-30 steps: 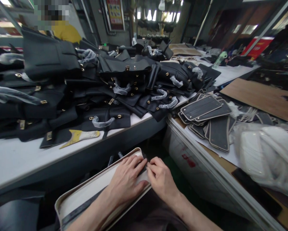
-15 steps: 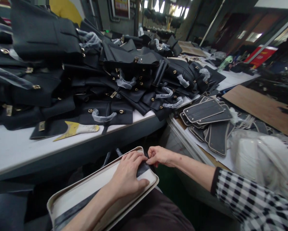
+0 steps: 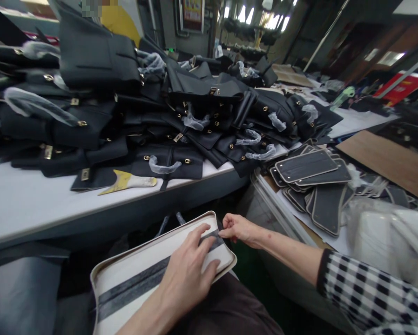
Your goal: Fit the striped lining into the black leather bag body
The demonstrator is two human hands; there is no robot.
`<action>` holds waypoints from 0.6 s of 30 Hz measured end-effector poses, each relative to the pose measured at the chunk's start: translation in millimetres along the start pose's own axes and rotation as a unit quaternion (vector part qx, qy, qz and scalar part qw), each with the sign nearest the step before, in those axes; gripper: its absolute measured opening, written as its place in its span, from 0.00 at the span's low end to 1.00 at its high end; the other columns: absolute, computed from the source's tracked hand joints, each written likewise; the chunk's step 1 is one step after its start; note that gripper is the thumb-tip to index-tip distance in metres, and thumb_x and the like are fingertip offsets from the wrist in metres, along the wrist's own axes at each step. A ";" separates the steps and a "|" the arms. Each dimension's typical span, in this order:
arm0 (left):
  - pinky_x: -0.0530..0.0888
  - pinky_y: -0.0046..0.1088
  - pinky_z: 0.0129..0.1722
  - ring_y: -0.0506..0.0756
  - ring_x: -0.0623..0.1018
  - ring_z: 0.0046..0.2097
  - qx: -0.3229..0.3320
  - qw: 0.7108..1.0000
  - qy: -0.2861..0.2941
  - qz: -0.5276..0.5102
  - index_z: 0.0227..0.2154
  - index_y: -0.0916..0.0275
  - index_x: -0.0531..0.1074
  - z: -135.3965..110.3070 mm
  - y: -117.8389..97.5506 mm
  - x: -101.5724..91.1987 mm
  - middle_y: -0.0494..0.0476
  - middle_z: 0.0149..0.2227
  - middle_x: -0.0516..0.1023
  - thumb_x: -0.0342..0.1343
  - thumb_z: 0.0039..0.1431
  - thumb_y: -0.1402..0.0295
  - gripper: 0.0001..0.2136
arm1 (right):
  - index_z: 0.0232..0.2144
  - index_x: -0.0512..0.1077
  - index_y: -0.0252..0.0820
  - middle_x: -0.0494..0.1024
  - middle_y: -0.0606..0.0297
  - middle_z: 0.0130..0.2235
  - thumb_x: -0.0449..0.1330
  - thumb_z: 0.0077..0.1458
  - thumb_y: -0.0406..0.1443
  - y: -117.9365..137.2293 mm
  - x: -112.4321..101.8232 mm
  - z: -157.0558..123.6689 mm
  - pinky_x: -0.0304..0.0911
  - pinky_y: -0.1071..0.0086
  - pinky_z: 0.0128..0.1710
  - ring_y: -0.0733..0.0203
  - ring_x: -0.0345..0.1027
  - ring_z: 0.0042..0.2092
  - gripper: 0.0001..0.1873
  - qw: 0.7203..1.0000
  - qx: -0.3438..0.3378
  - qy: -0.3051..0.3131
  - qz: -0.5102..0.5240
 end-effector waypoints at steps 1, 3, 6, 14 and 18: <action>0.70 0.41 0.53 0.61 0.66 0.55 -0.010 1.000 0.000 0.016 0.48 0.59 0.67 -7.5 1.9 -4.8 0.59 0.59 0.62 0.52 0.59 0.70 0.14 | 0.28 0.62 0.41 0.64 0.75 0.23 0.67 0.39 0.37 0.6 0.0 -0.9 0.50 0.74 0.22 0.70 0.57 0.25 0.17 1.000 0.000 0.002 -0.002; 0.71 0.43 0.48 0.61 0.69 0.50 -0.029 0.998 0.010 0.058 0.44 0.58 0.69 -21.2 9.3 -11.3 0.58 0.52 0.69 0.49 0.62 0.72 0.10 | 0.27 0.62 0.41 0.64 0.74 0.23 0.68 0.39 0.37 0.8 -1.1 -1.0 0.50 0.74 0.22 0.69 0.57 0.25 0.18 1.000 -0.001 0.007 -0.005; 0.71 0.45 0.47 0.62 0.68 0.51 -0.041 0.993 0.019 0.106 0.47 0.57 0.68 -34.8 21.8 -12.3 0.56 0.52 0.69 0.49 0.62 0.73 0.12 | 0.27 0.61 0.41 0.65 0.73 0.24 0.68 0.41 0.37 -2.9 -3.9 1.1 0.49 0.73 0.23 0.69 0.57 0.25 0.17 1.000 -0.005 0.011 -0.007; 0.72 0.43 0.46 0.61 0.69 0.49 -0.051 0.989 0.008 0.141 0.51 0.57 0.64 -29.2 19.7 -5.2 0.56 0.48 0.70 0.48 0.65 0.72 0.13 | 0.34 0.62 0.41 0.65 0.71 0.30 0.63 0.51 0.48 -29.0 -0.5 -16.3 0.55 0.70 0.34 0.66 0.58 0.33 0.20 0.994 -0.075 -0.076 -0.002; 0.73 0.44 0.43 0.62 0.69 0.47 -0.038 0.980 0.015 0.195 0.49 0.59 0.66 -26.5 14.9 -1.4 0.58 0.47 0.69 0.46 0.64 0.74 0.12 | 0.41 0.65 0.42 0.71 0.65 0.39 0.59 0.54 0.54 -41.4 1.5 -17.7 0.59 0.67 0.43 0.60 0.63 0.43 0.24 0.990 -0.089 -0.107 0.014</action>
Point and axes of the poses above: each hand's wrist, its own z-axis towards the middle knuckle, its own x-axis out of the palm, y = z × x, the point moved 5 cm from there along z, towards the middle knuckle
